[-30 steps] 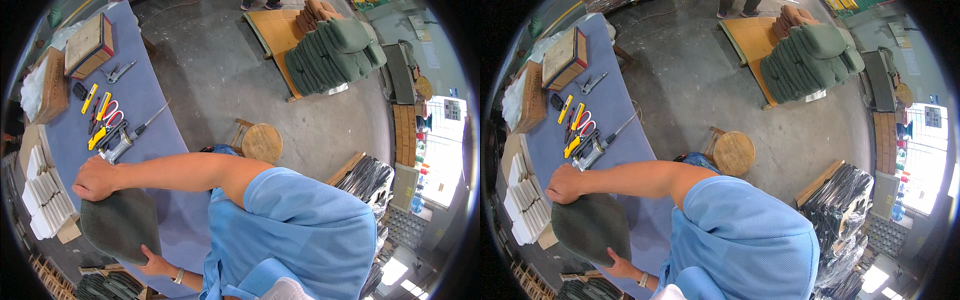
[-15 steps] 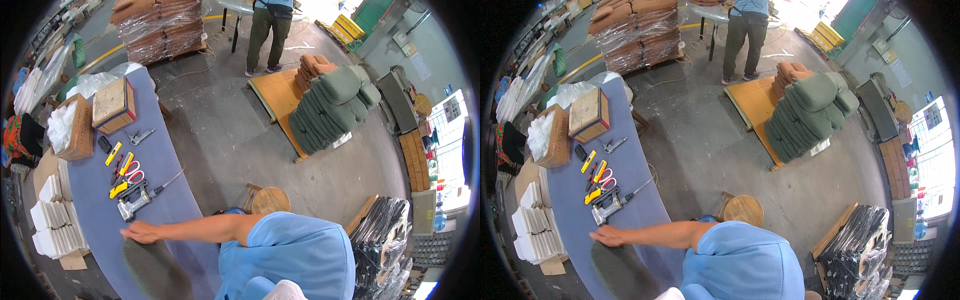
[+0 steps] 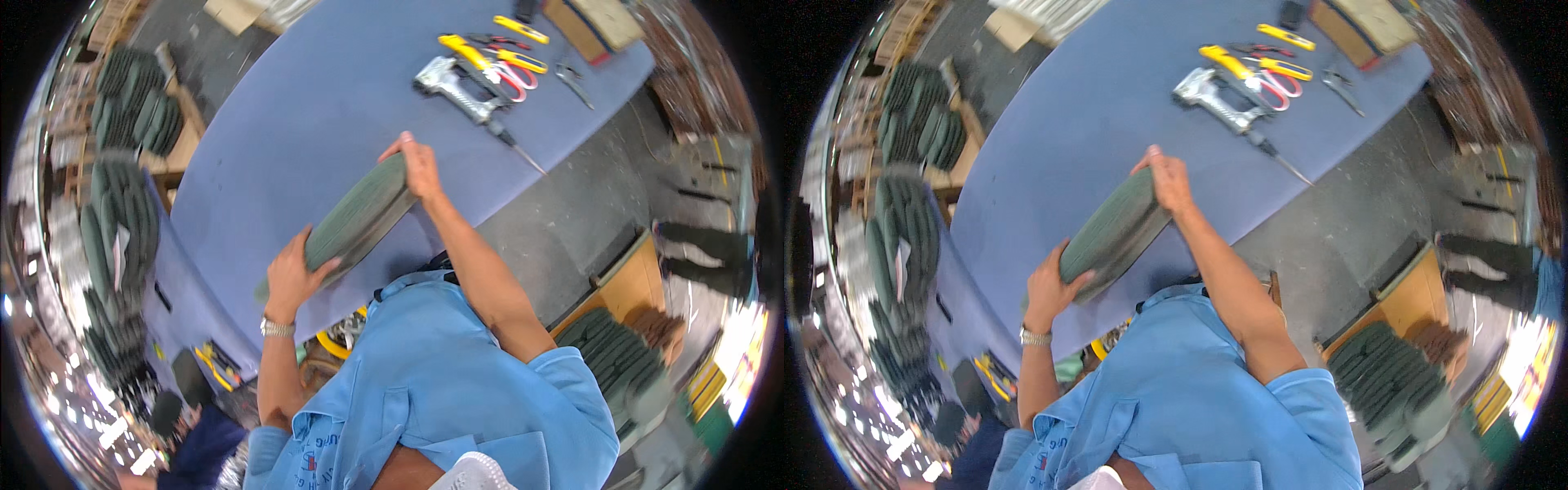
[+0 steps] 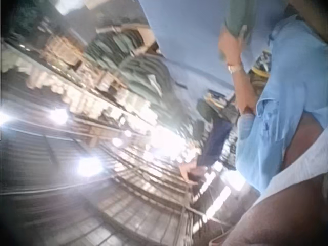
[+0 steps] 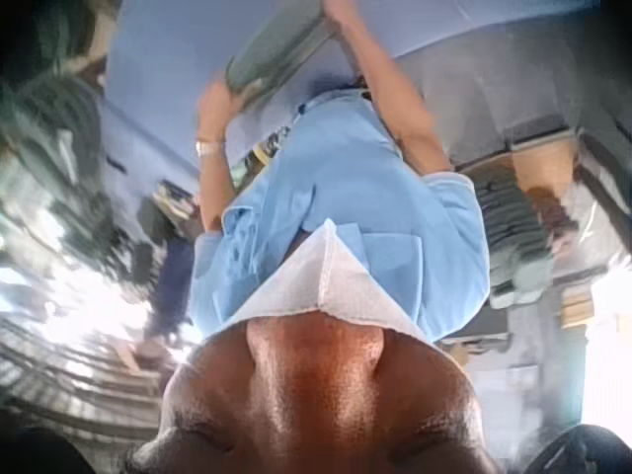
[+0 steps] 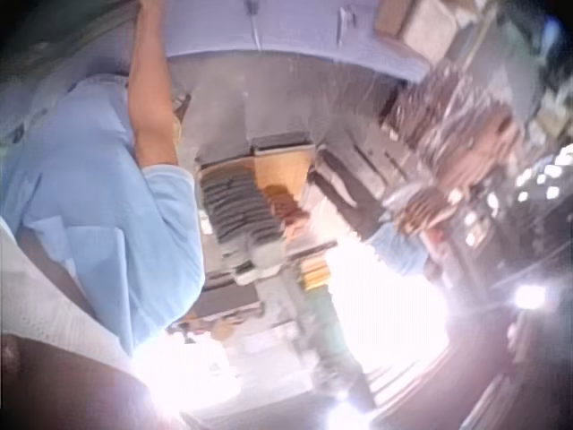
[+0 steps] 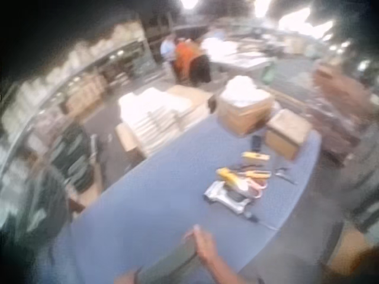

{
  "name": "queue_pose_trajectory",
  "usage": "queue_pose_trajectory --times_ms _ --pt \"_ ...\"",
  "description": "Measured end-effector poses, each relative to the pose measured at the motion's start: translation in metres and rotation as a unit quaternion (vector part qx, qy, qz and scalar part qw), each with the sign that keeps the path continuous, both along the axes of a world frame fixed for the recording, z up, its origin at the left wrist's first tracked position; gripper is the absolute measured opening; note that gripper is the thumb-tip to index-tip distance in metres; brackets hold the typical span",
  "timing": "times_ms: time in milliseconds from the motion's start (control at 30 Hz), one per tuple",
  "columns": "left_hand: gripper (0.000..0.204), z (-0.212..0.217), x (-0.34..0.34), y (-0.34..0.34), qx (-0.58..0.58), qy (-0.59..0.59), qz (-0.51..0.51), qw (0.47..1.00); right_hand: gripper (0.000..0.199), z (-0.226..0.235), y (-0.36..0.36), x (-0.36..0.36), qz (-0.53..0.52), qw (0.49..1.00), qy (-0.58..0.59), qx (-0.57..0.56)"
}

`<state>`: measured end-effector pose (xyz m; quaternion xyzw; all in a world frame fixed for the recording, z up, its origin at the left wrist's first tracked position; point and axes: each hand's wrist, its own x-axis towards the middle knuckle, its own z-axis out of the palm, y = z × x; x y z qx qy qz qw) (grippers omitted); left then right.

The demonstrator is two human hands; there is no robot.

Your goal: The person assembles a cushion by inserting a foam insert into a fabric cover, smoothing the edges, and securing the cover with a staple gun. They then trim excess fabric with a utility knife and place the finished cushion on a stack.

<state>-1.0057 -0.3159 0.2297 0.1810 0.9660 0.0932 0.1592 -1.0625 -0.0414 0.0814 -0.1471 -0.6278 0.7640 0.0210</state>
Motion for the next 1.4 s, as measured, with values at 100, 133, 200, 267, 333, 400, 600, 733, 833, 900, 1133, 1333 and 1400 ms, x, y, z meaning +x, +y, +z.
queue_pose_trajectory --times_ms 100,133,200,267,333,400,600,733,833,900,1133,1333,1400 --pt "0.08 0.0 -0.003 0.022 0.002 0.0 0.013 1.0 0.068 -0.006 -0.011 0.003 -0.011 0.999 0.015 -0.038" --pt "0.079 -0.003 -0.006 0.036 0.004 0.002 0.005 1.0 0.068 -0.006 -0.008 0.006 -0.02 0.999 0.021 -0.041" --pt "0.079 -0.004 -0.016 0.061 0.008 0.003 -0.02 1.0 0.067 -0.005 -0.01 0.009 -0.039 0.998 0.026 -0.044" --pt "0.077 -0.002 -0.031 0.085 0.002 -0.028 -0.016 0.999 0.067 -0.011 -0.011 0.011 -0.064 0.997 0.03 -0.036" --pt "0.075 0.0 -0.044 0.11 -0.003 -0.038 -0.028 0.999 0.067 -0.021 -0.011 0.007 -0.09 0.995 0.043 -0.022" --pt "0.073 -0.001 -0.055 0.133 -0.005 -0.03 -0.058 0.998 0.064 -0.025 -0.017 0.009 -0.116 0.99 0.028 -0.073" --pt "0.064 -0.006 -0.054 0.192 -0.013 -0.034 -0.093 0.995 0.057 -0.107 -0.023 0.021 -0.193 0.98 0.039 0.041" --pt "0.062 0.004 -0.045 0.198 -0.052 -0.011 -0.087 0.995 0.062 -0.098 -0.018 0.016 -0.167 0.985 -0.01 -0.036" --pt "0.062 -0.008 -0.052 0.176 -0.017 0.009 -0.072 0.997 0.062 -0.081 -0.015 0.006 -0.145 0.989 -0.026 0.028" --pt "0.062 -0.008 -0.057 0.149 0.003 0.023 -0.077 0.997 0.062 -0.068 -0.011 -0.003 -0.093 0.993 -0.053 0.058" --pt "0.061 0.13 -0.069 0.101 0.256 0.099 -0.028 0.961 0.055 0.116 0.035 -0.052 0.027 0.985 0.16 0.066" --pt "0.051 0.214 -0.028 0.09 0.352 0.256 -0.003 0.9 0.052 0.246 0.055 -0.054 -0.005 0.914 0.391 0.11" --pt "0.042 0.244 0.007 0.1 0.426 0.312 -0.06 0.847 0.052 0.248 0.045 -0.043 0.051 0.916 0.373 0.138"
